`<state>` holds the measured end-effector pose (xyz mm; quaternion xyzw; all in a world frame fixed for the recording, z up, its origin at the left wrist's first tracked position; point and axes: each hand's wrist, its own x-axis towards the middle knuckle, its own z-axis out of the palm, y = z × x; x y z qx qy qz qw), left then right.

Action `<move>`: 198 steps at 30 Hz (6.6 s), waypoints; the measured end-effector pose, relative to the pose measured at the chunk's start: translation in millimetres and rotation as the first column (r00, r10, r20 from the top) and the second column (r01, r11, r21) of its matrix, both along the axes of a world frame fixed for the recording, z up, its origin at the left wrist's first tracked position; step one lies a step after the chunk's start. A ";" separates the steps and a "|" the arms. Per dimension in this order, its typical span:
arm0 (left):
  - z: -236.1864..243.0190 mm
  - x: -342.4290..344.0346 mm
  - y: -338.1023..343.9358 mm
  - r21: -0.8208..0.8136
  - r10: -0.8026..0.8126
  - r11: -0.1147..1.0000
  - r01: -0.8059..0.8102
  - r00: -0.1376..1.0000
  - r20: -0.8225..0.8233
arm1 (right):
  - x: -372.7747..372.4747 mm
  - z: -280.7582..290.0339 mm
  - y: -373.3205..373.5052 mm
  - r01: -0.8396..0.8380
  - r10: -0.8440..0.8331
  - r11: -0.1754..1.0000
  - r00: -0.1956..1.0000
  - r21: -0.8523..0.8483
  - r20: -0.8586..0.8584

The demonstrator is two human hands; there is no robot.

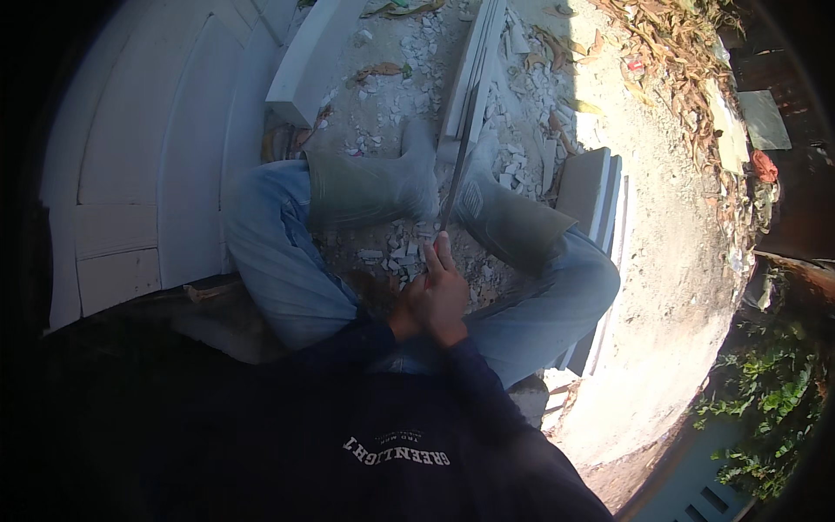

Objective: The person sits on the ground and uses a hand saw to cut a long white wooden plank. They hold the plank steady with one hand while sawing with the other, then lift the plank to inspect the cut before continuing to saw through the material.

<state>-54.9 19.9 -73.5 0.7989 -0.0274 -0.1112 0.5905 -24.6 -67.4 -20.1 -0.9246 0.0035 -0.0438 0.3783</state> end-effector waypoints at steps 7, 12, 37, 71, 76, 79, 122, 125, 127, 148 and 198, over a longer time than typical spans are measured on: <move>-20.5 95.9 -15.8 0.105 -0.066 0.993 0.060 0.997 0.051 | 94.4 -7.2 -9.7 0.066 -0.064 0.998 0.995 -0.019 0.077; -14.4 -13.1 -24.1 -0.321 0.222 0.918 -0.233 0.973 -0.070 | -27.8 14.6 2.9 -0.004 0.006 1.000 0.997 0.018 -0.080; 14.7 39.4 -11.8 0.001 -0.052 0.999 0.053 0.979 -0.195 | 35.3 8.5 -9.7 0.029 -0.028 0.999 0.999 0.022 -0.032; -10.4 80.5 -30.6 0.200 0.096 0.975 -0.094 0.995 0.000 | 82.1 -20.7 -21.3 0.067 -0.068 0.994 0.998 0.091 0.008; -41.2 75.4 -11.3 0.092 0.022 0.995 -0.038 0.987 0.161 | 77.7 -14.5 -11.5 -0.025 0.017 0.995 0.996 -0.094 -0.091; -56.4 75.2 11.6 0.133 -0.026 0.991 -0.013 0.959 0.282 | 87.2 -2.5 19.5 -0.034 -0.010 0.984 0.970 -0.177 -0.241; -40.8 236.7 -33.1 0.044 0.093 0.994 -0.104 0.973 0.210 | 230.2 -2.6 -24.1 0.040 -0.029 0.997 0.985 0.065 -0.172; -23.1 239.0 -47.4 0.227 0.018 0.973 -0.050 0.989 0.144 | 235.8 -36.5 -44.3 0.038 -0.045 0.987 0.998 0.158 0.040; -30.4 238.6 -53.0 0.294 0.014 0.955 -0.047 0.994 0.112 | 236.2 -44.8 -51.6 -0.002 -0.019 0.984 0.993 0.178 0.120; -45.3 232.7 -47.2 0.232 0.101 0.956 -0.177 0.946 0.308 | 226.6 -39.2 -47.1 -0.056 0.056 0.998 0.998 0.007 -0.011; 128.5 85.6 29.5 -0.273 0.233 0.928 -0.254 0.967 -0.105 | 48.6 -55.2 23.5 0.432 -0.429 0.901 0.874 -0.041 -0.229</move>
